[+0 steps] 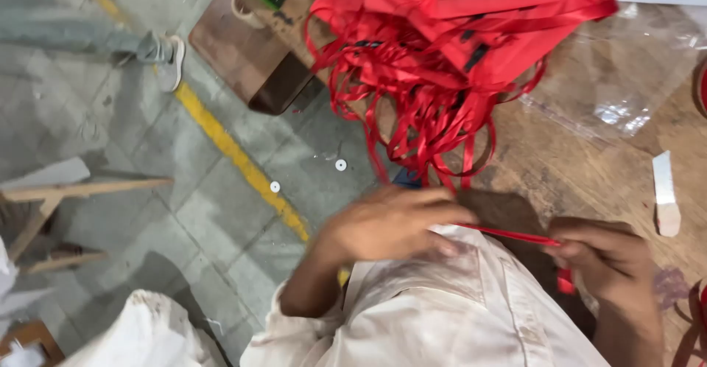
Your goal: The person threads a red ribbon through the zipper pull of a red pouch, ties the ribbon, and sets the finished pouch on a pile. They repeat this for successive pouches, occasionally pulling ribbon lengths free from a tangled bundle on the table.
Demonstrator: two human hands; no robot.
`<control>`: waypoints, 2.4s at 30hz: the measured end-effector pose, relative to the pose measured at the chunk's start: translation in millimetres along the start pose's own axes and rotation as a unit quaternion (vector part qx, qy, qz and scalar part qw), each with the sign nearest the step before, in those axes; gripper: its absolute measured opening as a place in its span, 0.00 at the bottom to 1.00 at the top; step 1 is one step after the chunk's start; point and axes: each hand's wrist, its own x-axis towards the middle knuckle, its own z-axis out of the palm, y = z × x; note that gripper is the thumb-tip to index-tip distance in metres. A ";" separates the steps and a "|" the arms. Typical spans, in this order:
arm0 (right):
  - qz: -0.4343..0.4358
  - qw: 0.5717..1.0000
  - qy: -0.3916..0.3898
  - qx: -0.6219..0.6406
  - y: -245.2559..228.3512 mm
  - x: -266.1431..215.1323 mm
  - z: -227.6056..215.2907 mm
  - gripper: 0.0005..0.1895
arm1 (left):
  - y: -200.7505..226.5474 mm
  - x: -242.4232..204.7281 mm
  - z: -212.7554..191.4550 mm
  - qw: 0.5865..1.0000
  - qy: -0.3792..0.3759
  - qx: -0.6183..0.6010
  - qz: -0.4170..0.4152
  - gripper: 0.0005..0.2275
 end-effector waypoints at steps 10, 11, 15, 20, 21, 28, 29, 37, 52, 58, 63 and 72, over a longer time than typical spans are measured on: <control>-0.094 0.983 0.099 0.122 26.5 -33.0 -41.2 0.07 | -27.2 -99.3 -50.2 0.964 0.105 -0.053 -0.238 0.08; -0.096 0.985 0.103 0.098 24.8 -30.6 -39.1 0.06 | -28.6 -103.7 -50.6 0.947 0.086 -0.031 -0.307 0.09; -0.105 0.986 0.131 -0.001 15.4 -24.2 -36.1 0.11 | -44.9 -111.0 -45.6 0.961 0.079 0.069 -0.258 0.19; -0.116 0.946 0.163 -0.255 -57.6 -26.7 -1.4 0.21 | 9.3 -4.4 -16.2 0.987 0.149 0.026 0.060 0.34; -0.129 0.901 0.108 -0.400 -84.8 -14.9 17.3 0.24 | 24.4 23.5 -3.5 0.975 0.173 -0.020 0.136 0.33; -0.212 0.827 0.216 -0.475 -114.4 -7.1 7.5 0.21 | 16.7 113.0 84.3 0.977 0.047 -0.183 0.099 0.15; -0.206 0.836 0.232 -0.452 -108.9 -10.4 1.3 0.20 | 16.8 115.9 81.5 0.978 0.039 -0.193 0.063 0.13; -0.128 0.891 0.271 -0.342 -88.4 0.4 -9.9 0.17 | 20.4 137.2 56.3 0.987 0.022 -0.147 0.067 0.13; 0.017 0.808 0.344 -0.478 -58.3 2.9 -17.9 0.19 | -23.9 147.3 84.5 0.968 0.073 -0.230 -0.074 0.08; 0.107 0.814 0.380 -0.426 -46.6 -9.6 -27.4 0.10 | -38.6 154.2 96.2 0.967 0.074 -0.244 -0.017 0.09; 0.077 0.788 0.416 -0.447 -70.3 -4.0 -65.0 0.09 | -41.9 155.3 96.8 0.976 0.071 -0.207 0.003 0.09; -0.092 0.573 0.492 -0.649 -62.5 119.9 -229.9 0.25 | -42.0 150.2 91.9 0.975 0.063 -0.210 0.038 0.10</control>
